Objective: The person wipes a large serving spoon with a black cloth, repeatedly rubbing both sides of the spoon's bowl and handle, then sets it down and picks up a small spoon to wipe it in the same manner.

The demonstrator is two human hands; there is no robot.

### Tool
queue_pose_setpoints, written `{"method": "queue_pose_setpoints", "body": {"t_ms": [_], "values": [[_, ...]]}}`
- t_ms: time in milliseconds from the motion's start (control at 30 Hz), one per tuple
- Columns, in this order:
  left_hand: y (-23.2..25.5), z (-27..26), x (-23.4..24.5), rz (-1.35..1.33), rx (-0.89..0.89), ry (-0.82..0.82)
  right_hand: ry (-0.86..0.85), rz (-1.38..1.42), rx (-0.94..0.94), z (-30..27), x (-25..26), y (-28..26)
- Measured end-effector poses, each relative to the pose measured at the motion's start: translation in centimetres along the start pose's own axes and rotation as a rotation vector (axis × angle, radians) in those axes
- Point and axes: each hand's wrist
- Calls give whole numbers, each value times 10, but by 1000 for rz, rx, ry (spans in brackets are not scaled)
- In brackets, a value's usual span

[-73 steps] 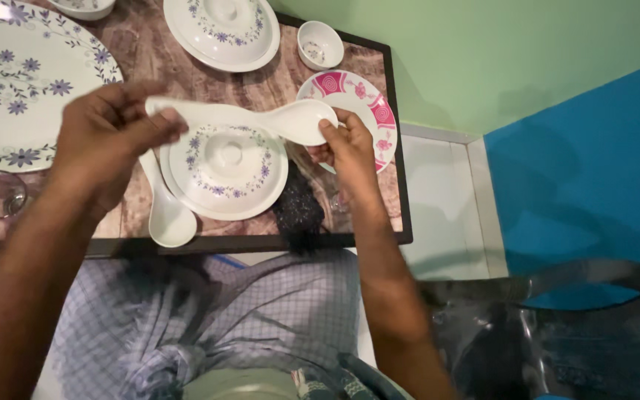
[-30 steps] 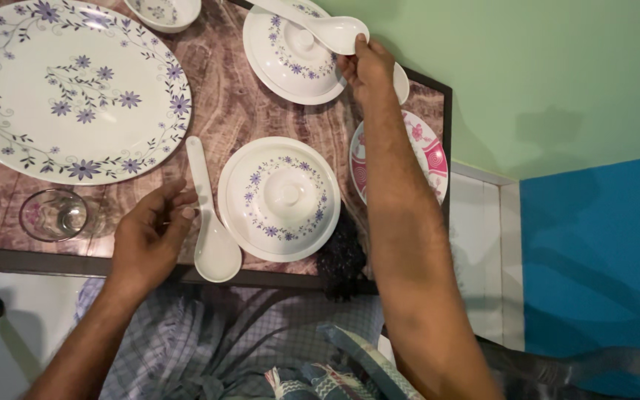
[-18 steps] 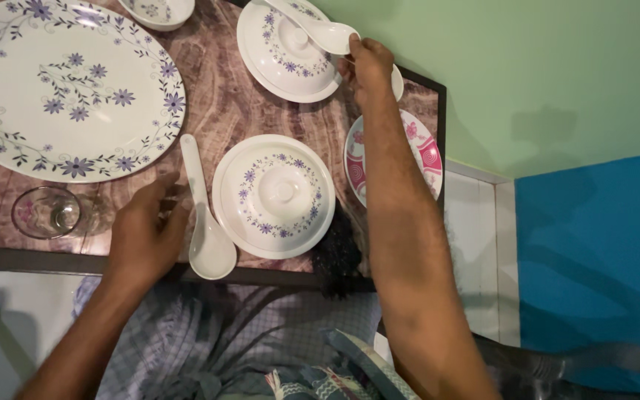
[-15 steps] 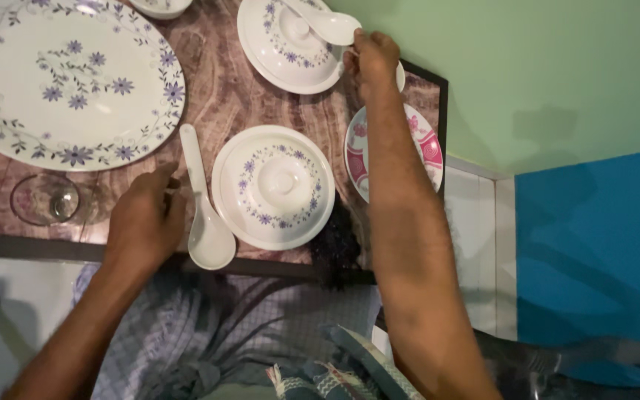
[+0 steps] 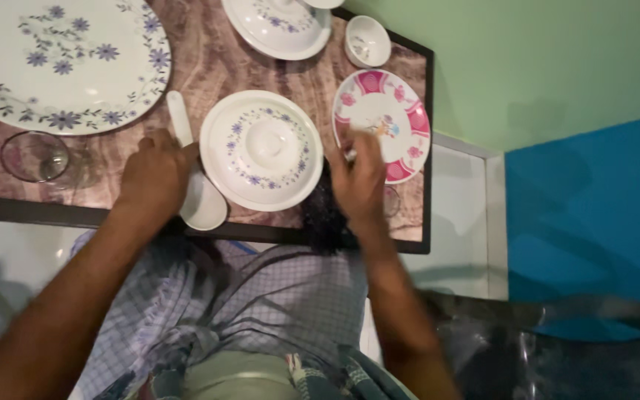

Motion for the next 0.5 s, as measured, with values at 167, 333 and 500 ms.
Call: {"method": "queue_pose_setpoints", "body": {"t_ms": [167, 333, 500], "values": [[0, -4, 2, 157, -125, -32, 59, -250, 68, -83, 1, 22], [4, -2, 11, 348, -233, -100, -15, -352, 1, -98, -21, 35], [-7, 5, 18, 450, -385, -147, -140, -429, -257, -90, -34, 32]]}}
Point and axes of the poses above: each hand's wrist, its own z-axis towards the middle knuckle, its own x-axis out of the back of the hand, y = z × x, and after that the axes turned 9 degrees about -x, right-handed
